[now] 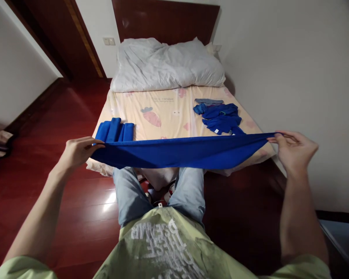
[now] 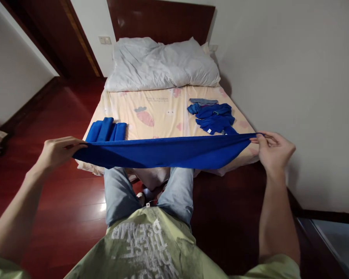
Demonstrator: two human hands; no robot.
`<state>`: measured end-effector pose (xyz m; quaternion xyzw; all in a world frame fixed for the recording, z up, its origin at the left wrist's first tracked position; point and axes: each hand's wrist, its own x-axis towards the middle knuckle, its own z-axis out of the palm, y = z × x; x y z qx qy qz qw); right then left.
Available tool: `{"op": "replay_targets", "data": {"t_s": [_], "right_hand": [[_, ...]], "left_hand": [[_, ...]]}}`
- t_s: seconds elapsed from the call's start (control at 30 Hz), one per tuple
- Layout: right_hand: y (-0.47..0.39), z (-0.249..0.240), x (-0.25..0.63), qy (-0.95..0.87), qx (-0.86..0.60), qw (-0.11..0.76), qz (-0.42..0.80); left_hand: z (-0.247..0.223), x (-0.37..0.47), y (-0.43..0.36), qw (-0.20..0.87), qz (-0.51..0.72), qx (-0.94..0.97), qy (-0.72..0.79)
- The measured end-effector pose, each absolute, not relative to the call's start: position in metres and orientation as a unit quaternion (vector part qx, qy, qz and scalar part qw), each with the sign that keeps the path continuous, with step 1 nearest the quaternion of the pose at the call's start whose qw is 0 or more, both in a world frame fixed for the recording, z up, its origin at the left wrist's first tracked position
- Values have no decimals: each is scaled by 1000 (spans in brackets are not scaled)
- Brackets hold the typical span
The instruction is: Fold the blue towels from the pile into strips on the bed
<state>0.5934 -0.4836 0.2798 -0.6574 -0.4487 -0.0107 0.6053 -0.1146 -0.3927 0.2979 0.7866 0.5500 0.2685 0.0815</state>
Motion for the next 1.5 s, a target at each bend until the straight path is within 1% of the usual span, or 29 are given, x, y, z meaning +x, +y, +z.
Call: {"op": "replay_targets", "data": {"t_s": [0.23,0.37,0.53,0.67,0.73,0.87,0.93,1.0,1.1,1.2,1.27,1.33,1.4,1.43,1.5], "right_hand": [[-492,271,597,-446,-672,591,-9],[-496,268,607,-459,-665,589,-4],[-487,266,623,-457,-676,578,2],[-467,262,634,-461,-687,562,24],[-449,260,636,-453,-697,554,46],[-393,253,633,-399,-725,554,86],[-357,250,632,-373,-725,571,99],[-321,249,634,-359,-715,591,100],[-274,252,646,-357,-688,629,60],[-246,251,660,-363,-642,675,-1],[-240,242,665,-369,-609,702,-24],[-242,225,666,-357,-583,730,-15],[-249,197,662,-315,-577,753,22],[-253,180,659,-284,-589,756,40],[-263,142,652,-228,-642,729,68]], "left_hand": [[291,-118,-393,110,256,802,528],[285,-118,-386,74,260,826,495],[291,-112,-363,46,194,854,481],[295,-99,-338,29,234,849,472],[293,-90,-320,67,242,829,500],[281,-66,-265,196,216,752,591],[275,-55,-229,220,234,735,597],[273,-47,-194,194,281,745,573],[283,-38,-157,84,369,767,518],[296,-30,-150,-53,411,763,496],[294,-26,-160,-111,412,760,491],[279,-25,-177,-127,398,767,487],[251,-26,-196,-118,369,782,489],[232,-27,-205,-107,350,790,492],[192,-31,-224,-79,305,810,496]]}}
